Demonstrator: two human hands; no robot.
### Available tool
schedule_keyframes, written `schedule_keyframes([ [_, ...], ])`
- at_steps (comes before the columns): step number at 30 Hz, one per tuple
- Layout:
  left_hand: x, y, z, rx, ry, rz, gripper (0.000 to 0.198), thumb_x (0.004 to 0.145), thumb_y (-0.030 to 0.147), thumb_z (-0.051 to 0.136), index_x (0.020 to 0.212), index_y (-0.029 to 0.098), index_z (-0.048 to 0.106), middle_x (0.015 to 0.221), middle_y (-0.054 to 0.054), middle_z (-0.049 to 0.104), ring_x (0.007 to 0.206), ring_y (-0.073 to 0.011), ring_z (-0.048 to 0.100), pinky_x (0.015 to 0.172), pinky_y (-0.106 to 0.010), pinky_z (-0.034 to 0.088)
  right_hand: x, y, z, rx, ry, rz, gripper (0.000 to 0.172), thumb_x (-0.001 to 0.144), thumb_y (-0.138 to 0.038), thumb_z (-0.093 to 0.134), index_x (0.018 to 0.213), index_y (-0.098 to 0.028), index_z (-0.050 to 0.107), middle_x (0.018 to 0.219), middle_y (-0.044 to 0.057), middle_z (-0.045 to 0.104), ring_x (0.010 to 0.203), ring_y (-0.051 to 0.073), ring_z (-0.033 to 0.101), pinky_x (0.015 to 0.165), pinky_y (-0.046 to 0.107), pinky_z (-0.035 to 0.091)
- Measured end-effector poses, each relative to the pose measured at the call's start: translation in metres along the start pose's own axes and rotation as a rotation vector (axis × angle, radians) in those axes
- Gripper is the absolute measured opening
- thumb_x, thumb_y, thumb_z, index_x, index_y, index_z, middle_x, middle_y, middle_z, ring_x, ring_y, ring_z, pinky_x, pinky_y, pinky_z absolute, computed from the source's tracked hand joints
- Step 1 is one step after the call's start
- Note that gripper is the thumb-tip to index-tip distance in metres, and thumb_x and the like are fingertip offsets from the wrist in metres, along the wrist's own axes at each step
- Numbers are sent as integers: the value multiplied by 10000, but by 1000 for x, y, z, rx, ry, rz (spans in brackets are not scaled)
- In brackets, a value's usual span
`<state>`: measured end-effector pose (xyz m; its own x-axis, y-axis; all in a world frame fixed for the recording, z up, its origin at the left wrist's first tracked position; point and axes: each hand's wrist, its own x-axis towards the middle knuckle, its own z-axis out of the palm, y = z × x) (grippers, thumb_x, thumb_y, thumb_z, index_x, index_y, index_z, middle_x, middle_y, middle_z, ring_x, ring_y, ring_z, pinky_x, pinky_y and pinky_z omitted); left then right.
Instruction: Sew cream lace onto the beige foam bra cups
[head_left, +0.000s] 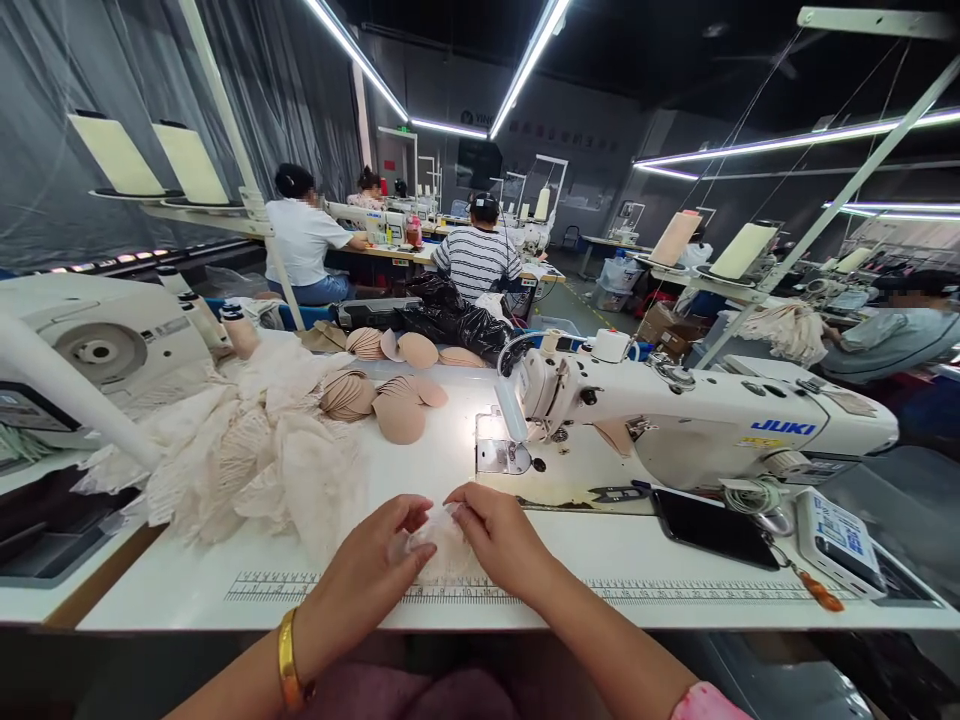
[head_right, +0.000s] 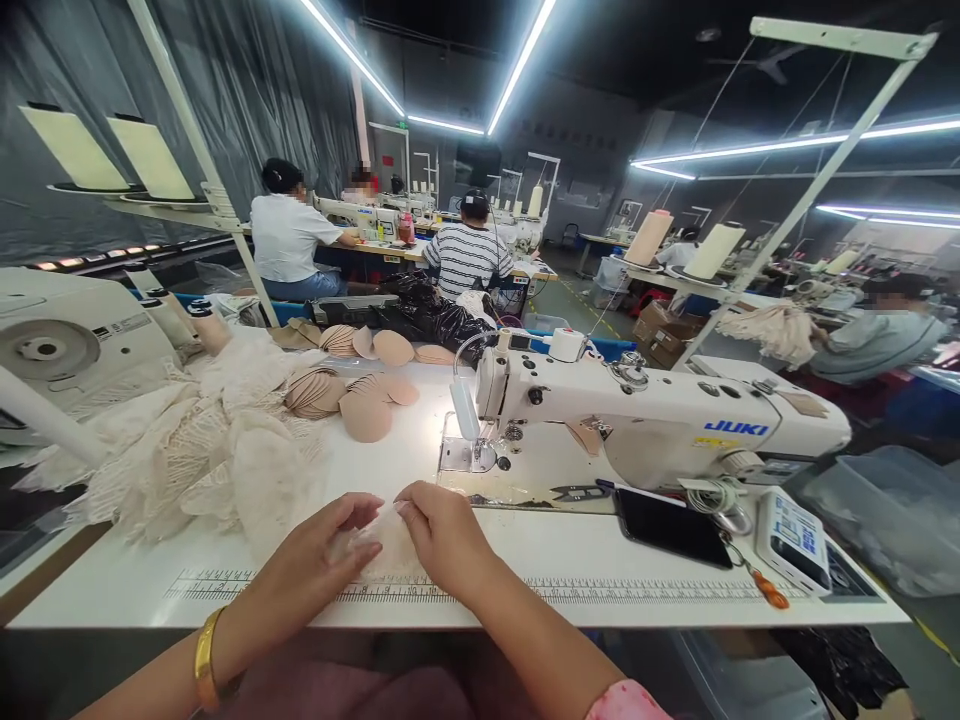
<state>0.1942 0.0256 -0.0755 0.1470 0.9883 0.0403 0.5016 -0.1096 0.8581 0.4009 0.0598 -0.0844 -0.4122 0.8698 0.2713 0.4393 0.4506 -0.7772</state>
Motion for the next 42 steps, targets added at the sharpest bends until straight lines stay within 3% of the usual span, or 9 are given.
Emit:
schedule_keyframes([
  [6,2,17,-12,-566,-13,-229,558,804,767,717,845,233,564,735,30,539,681,-181,552,618,-274,480,-26,-3,-46,350,-122,289,332,1028,-498,562,901,-212,672,689,-37,641,554,124,550,559,235,430],
  [11,0,34,-28,-565,-143,-229,538,815,751,735,908,226,660,823,-9,603,742,-200,573,640,-279,490,-59,-20,-103,365,-784,163,484,938,-656,694,1191,-260,811,1040,58,816,946,233,768,840,323,595],
  [14,1,40,-27,-481,-197,-146,518,859,733,706,947,223,726,901,-30,642,774,-197,561,636,-262,457,-55,-31,-97,212,-418,63,601,932,-610,739,1467,-348,657,1489,69,655,1312,283,632,1002,377,564],
  [17,1,44,-21,-432,-209,-124,555,845,751,701,946,208,743,915,-43,668,782,-199,559,643,-264,446,-36,-32,-62,141,-85,71,578,922,-496,779,1450,-309,633,1494,95,622,1311,295,583,1066,431,505],
  [19,0,44,-18,-419,-180,-153,594,809,783,705,816,190,665,766,-11,606,682,-168,498,596,-254,397,-23,-27,-39,255,-66,88,305,974,-505,705,1123,-241,730,1152,76,742,1067,254,650,949,391,512],
  [23,10,34,-24,-224,-144,-104,624,848,803,609,687,228,426,602,60,424,557,-127,366,519,-242,305,-8,-13,-19,717,-113,234,460,957,-664,667,865,-219,591,718,-19,628,687,159,563,708,301,451],
  [27,63,20,-61,211,-2,53,438,959,609,578,800,203,620,754,-16,633,710,-200,583,632,-293,476,4,11,-17,700,-145,333,563,842,-745,745,824,-211,568,648,-25,613,615,145,515,644,287,395],
  [33,168,-6,-142,509,324,-73,313,1024,369,681,1258,161,667,1303,-103,669,1145,-271,667,974,-472,585,11,39,-8,705,-85,336,560,863,-761,702,837,-221,555,693,-10,662,642,155,530,651,291,393],
  [42,207,-29,-182,855,177,-281,346,1035,387,680,1310,178,658,1324,-108,675,1133,-263,690,965,-477,612,22,44,-5,735,-136,365,619,790,-812,736,806,-228,532,658,-17,646,632,147,555,605,271,390],
])
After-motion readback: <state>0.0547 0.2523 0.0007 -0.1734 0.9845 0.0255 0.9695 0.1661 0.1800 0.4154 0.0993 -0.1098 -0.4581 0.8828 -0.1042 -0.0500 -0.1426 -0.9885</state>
